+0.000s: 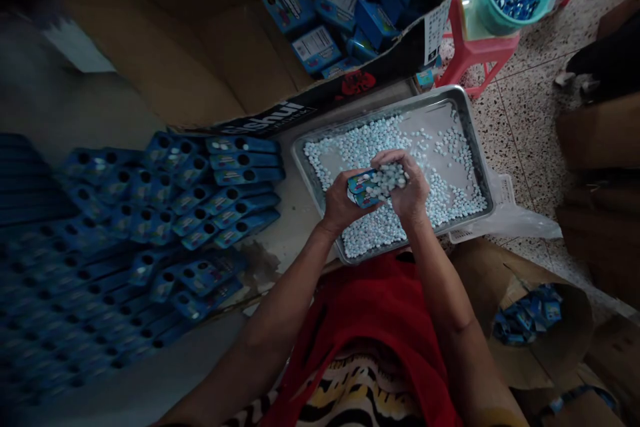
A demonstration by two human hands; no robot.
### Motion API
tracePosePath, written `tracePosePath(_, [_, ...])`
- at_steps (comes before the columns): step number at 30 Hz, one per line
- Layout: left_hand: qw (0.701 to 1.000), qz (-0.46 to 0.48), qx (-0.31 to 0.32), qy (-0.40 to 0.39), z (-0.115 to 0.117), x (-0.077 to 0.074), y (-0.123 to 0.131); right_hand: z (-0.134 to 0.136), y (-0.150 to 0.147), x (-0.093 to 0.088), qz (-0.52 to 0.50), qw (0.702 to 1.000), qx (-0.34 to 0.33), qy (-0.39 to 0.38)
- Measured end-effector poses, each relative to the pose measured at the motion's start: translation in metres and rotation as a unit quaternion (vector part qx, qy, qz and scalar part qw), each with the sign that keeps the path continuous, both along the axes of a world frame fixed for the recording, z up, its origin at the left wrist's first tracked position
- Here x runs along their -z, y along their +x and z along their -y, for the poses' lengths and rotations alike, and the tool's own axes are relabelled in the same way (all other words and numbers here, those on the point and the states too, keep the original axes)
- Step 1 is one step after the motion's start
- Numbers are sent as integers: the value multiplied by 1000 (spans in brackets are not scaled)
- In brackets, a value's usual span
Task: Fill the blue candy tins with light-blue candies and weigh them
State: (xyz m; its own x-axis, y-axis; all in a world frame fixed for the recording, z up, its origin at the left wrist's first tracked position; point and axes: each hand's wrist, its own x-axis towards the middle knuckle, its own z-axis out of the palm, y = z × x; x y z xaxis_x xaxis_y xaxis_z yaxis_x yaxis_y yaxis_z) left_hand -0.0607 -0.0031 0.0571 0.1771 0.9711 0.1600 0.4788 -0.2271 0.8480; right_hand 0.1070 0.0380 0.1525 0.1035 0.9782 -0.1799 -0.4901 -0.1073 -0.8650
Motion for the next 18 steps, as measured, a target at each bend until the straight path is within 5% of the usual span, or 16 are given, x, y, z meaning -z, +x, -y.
tracePosePath(12, [999,-19,19,31,-5,14,-9,18,1,15,108,990,-87,25])
tracePosePath(16, [1000,12,-9,-1,-13,21,-26,38,42,42,240,968,65,-11])
tracePosePath(18, [997,46,-53,-31,-24,27,-37,55,60,62,374,909,166,-78])
